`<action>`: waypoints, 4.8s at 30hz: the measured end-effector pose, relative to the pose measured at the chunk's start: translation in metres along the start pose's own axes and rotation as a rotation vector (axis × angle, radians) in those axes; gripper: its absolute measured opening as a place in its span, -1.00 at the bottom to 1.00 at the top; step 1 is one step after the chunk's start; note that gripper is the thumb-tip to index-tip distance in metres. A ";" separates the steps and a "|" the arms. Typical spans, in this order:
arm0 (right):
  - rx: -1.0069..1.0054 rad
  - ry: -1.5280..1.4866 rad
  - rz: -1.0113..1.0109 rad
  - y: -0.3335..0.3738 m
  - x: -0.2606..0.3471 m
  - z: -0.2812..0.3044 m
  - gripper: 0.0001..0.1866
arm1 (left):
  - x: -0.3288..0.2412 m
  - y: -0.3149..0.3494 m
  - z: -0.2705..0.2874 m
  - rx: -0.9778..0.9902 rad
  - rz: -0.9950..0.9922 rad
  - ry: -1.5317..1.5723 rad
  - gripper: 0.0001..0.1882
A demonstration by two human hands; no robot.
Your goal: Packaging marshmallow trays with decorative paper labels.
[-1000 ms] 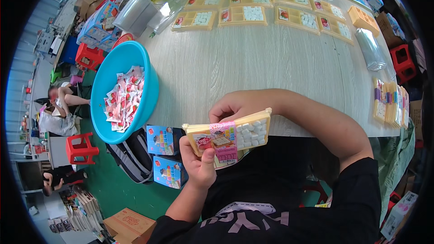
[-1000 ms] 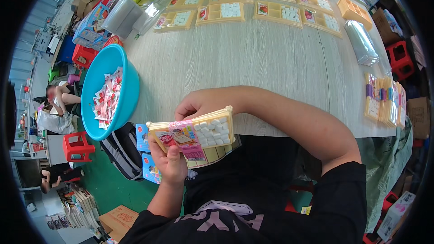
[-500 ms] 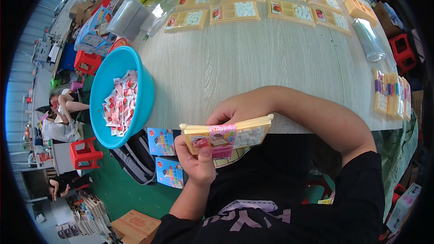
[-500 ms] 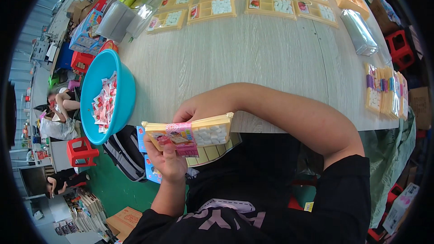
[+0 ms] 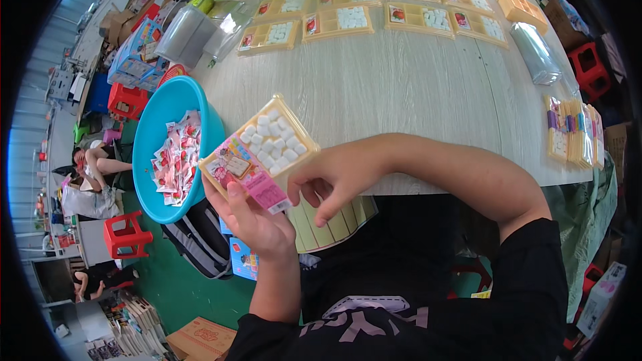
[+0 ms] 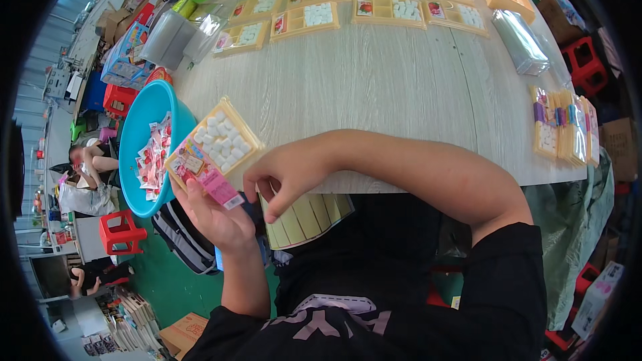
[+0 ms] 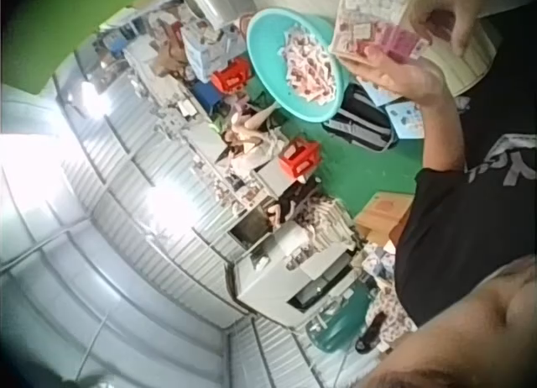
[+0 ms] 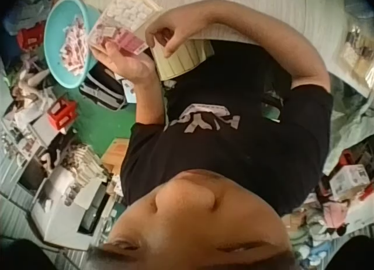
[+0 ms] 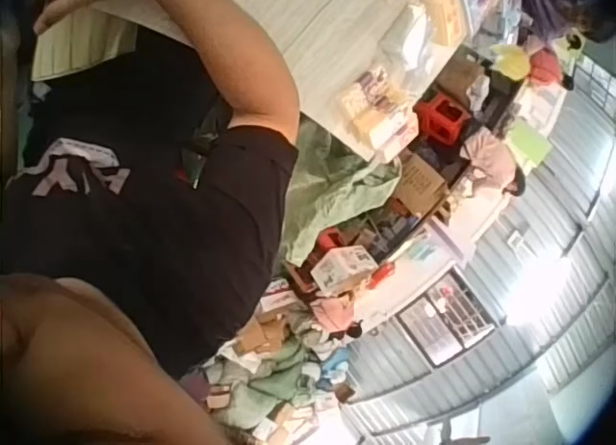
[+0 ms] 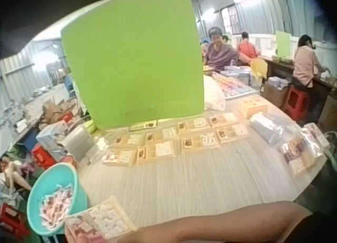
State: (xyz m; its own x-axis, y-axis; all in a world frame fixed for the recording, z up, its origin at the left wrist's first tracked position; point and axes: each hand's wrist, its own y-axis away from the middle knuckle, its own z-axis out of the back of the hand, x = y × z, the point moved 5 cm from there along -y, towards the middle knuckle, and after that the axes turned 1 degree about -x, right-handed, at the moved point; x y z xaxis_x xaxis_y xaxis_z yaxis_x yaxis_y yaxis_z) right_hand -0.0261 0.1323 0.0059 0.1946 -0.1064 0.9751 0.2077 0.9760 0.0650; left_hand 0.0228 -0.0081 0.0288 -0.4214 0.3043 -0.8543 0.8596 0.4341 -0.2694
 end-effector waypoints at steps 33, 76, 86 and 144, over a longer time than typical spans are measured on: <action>-0.581 0.291 0.289 0.004 0.004 0.020 -0.69 | 0.011 0.003 -0.012 -0.019 0.031 0.008 -0.59; -0.998 0.757 -0.017 0.103 0.089 0.052 -0.77 | 0.016 0.008 0.017 0.115 0.312 0.076 -0.60; -0.948 1.103 -0.257 0.134 0.071 -0.063 -0.45 | 0.033 0.054 -0.026 0.436 0.443 -0.056 -0.62; -1.446 1.375 -0.427 0.260 0.028 -0.074 -0.85 | 0.147 0.010 0.230 0.084 0.804 -0.458 -0.73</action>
State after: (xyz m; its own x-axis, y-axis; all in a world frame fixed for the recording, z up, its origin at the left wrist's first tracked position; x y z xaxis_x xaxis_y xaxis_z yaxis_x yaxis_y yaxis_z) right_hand 0.1043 0.3695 0.0347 0.2400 -0.9618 0.1313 0.7466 0.0965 -0.6583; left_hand 0.0358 -0.1538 -0.2013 0.4499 0.1150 -0.8857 0.8695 0.1698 0.4637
